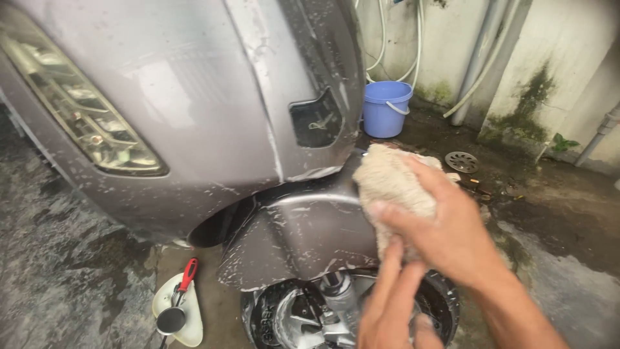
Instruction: The person washes a silver scooter using a soapy cloth. They scrub the handlebars, front headlight, body panels, and the front wheel area, including the tire and brake components.
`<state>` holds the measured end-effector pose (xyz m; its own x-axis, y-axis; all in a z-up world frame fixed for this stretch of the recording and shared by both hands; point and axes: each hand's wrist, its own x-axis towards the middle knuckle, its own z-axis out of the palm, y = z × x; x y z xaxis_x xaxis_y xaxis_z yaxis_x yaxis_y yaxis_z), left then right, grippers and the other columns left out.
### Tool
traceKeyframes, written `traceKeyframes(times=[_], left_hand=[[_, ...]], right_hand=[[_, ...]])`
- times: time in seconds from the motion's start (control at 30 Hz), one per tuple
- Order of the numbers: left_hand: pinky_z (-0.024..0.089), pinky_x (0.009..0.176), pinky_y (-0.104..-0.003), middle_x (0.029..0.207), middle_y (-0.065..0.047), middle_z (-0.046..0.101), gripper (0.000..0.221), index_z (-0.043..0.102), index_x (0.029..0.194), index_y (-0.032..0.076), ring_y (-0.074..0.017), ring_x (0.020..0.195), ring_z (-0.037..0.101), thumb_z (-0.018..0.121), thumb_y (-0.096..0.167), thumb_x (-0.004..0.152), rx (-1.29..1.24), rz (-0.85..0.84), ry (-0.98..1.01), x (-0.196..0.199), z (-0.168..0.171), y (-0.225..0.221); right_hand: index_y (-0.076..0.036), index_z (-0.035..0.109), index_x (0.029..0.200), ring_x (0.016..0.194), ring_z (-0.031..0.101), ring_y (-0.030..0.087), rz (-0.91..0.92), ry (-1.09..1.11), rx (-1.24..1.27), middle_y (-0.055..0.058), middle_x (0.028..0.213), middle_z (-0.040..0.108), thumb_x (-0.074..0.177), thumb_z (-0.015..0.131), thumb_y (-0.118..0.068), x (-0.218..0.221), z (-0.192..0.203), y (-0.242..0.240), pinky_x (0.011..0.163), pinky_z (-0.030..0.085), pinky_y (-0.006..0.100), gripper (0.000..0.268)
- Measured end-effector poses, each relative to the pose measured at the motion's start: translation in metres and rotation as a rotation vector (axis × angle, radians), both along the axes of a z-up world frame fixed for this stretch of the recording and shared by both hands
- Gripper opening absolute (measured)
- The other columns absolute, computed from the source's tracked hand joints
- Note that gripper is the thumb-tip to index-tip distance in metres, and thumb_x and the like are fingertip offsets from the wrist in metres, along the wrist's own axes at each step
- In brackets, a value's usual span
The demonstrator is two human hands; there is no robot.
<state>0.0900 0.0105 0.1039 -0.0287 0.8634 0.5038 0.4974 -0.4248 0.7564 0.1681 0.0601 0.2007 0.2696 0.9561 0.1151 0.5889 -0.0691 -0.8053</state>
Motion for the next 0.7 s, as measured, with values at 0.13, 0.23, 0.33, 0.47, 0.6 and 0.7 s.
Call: traceKeyframes(times=[0.13,0.23,0.33,0.47,0.6,0.7], left_hand=[[0.052,0.071,-0.023,0.125,0.002,0.058,0.038,0.07,0.096,0.023,-0.0097,0.089,0.067,0.046,0.018,0.067,-0.049,-0.262,-0.381,-0.026,0.006,-0.005],[0.05,0.061,-0.022,0.121,-0.003,0.058,0.028,0.069,0.094,0.021,-0.0086,0.07,0.059,0.051,0.013,0.074,0.119,-0.119,-0.284,-0.054,0.001,-0.003],[0.048,0.065,-0.025,0.117,-0.005,0.056,0.031,0.066,0.091,0.021,-0.0129,0.075,0.053,0.056,0.002,0.068,0.289,0.147,-0.065,-0.074,-0.015,0.01],[0.041,0.093,-0.047,0.123,-0.014,0.051,0.031,0.062,0.101,0.016,-0.0324,0.114,0.047,0.052,0.022,0.073,0.421,0.36,0.053,-0.088,-0.016,0.032],[0.031,0.103,-0.051,0.128,-0.02,0.047,0.047,0.056,0.112,0.009,-0.0375,0.119,0.045,0.051,0.036,0.074,0.446,0.5,0.042,-0.113,-0.024,0.057],[0.019,0.098,-0.056,0.142,-0.019,0.029,0.069,0.042,0.129,0.016,-0.0409,0.127,0.027,0.053,0.049,0.069,0.132,0.487,0.043,-0.137,-0.037,0.072]], right_hand=[[-0.015,0.066,0.098,0.064,0.058,0.014,-0.412,0.366,0.09,0.002,0.082,0.066,0.074,0.064,-0.019,0.019,-0.01,0.009,0.054,0.043,0.029,0.024],[-0.012,0.055,0.106,0.068,0.056,0.014,-0.483,0.468,0.292,0.003,0.085,0.056,0.087,0.049,-0.027,0.006,0.017,-0.011,0.059,0.046,0.03,0.026],[-0.006,0.035,0.131,0.068,0.057,0.016,-0.335,0.112,0.605,0.011,0.095,0.055,0.097,0.048,-0.016,-0.008,0.007,-0.018,0.059,0.048,0.024,0.039],[-0.01,0.037,0.132,0.121,0.032,0.024,-0.033,-0.221,0.24,0.011,0.129,0.039,0.056,0.069,-0.051,-0.026,-0.033,-0.005,0.097,0.027,0.043,0.093],[-0.023,0.046,0.13,0.138,0.012,0.017,0.163,-0.193,0.126,0.001,0.15,0.021,0.055,0.079,-0.03,-0.004,-0.033,-0.011,0.102,0.01,0.044,0.082],[-0.03,0.043,0.129,0.119,0.035,0.017,0.173,-0.347,0.18,-0.002,0.141,0.038,0.04,0.079,-0.038,0.001,-0.036,0.009,0.095,0.028,0.045,0.096]])
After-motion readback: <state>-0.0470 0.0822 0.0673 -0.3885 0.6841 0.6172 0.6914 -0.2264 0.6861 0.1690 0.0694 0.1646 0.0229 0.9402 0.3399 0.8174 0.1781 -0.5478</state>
